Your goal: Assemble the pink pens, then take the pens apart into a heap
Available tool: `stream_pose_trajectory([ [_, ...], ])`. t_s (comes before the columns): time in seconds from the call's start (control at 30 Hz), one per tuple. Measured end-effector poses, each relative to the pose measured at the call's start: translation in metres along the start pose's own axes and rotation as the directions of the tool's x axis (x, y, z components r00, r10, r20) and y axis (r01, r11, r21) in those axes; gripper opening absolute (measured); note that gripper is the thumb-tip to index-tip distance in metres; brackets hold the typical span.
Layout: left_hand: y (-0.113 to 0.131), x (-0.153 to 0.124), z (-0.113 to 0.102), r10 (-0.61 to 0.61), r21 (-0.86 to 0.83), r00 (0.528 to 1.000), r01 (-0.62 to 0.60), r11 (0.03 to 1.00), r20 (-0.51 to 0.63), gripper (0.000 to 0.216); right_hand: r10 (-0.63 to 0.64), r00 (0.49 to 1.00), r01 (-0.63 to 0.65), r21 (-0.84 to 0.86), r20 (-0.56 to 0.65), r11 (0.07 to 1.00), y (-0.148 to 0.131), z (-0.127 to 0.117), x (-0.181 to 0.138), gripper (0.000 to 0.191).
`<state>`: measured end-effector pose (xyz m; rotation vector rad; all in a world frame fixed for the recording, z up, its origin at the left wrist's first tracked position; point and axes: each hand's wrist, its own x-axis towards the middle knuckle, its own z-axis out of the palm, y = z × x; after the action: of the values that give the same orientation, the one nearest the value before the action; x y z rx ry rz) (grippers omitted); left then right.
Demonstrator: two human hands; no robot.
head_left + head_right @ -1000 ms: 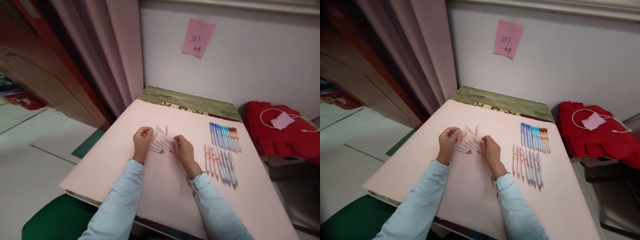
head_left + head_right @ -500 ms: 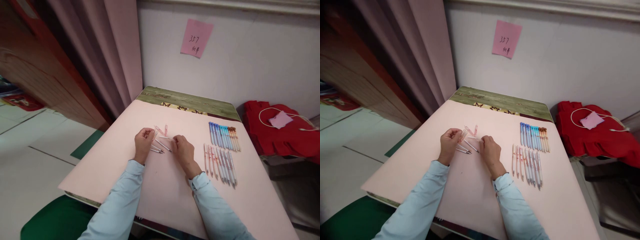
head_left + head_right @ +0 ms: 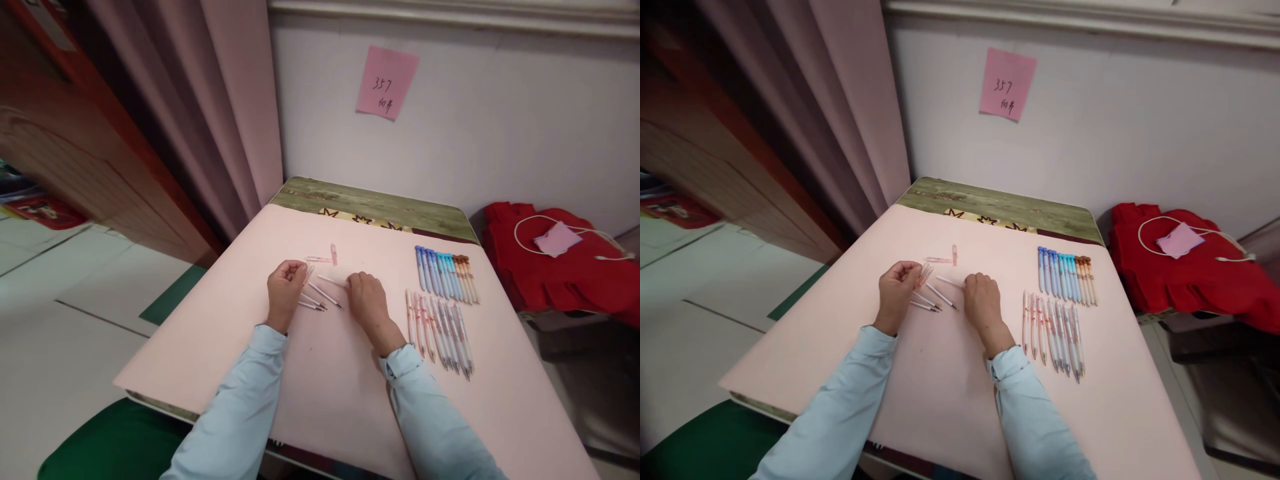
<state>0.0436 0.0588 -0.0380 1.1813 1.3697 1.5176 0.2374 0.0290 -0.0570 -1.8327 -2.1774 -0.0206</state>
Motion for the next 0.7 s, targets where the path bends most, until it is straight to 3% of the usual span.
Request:
stream_pose_trajectory([
  [0.1, 0.003, -0.002, 0.002, -0.002, -0.033, 1.0, 0.003, 0.999, 0.03, 0.014, 0.086, 0.996, -0.084, 0.093, -0.022, 0.992, -0.002, -0.004, 0.001, 0.015],
  [0.2, 0.007, -0.008, 0.007, -0.065, -0.089, 0.988, 0.078, 0.993, 0.141, 0.02, 0.195, 0.98, -0.168, 0.338, -0.046, 0.926, -0.01, -0.011, 0.001, 0.019],
  [0.3, 0.011, -0.015, 0.014, -0.158, -0.131, 0.95, 0.199, 0.971, 0.269, 0.027, 0.178, 0.984, -0.141, 0.565, -0.009, 0.813, -0.022, -0.015, 0.0, 0.022],
  [0.4, 0.015, -0.019, 0.017, -0.2, -0.197, 0.933, 0.266, 0.944, 0.3, 0.026, 0.156, 0.988, -0.121, 0.681, 0.01, 0.723, -0.033, -0.016, -0.001, 0.022],
  [0.53, 0.019, -0.014, 0.011, -0.197, -0.322, 0.953, 0.266, 0.909, 0.231, 0.029, 0.166, 0.984, -0.056, 0.779, -0.063, 0.625, -0.035, -0.016, -0.002, 0.023],
  [0.7, 0.02, 0.0, -0.001, -0.18, -0.463, 0.983, 0.146, 0.874, -0.029, 0.03, 0.193, 0.975, -0.038, 0.774, -0.11, 0.632, -0.026, -0.008, -0.004, 0.02],
])
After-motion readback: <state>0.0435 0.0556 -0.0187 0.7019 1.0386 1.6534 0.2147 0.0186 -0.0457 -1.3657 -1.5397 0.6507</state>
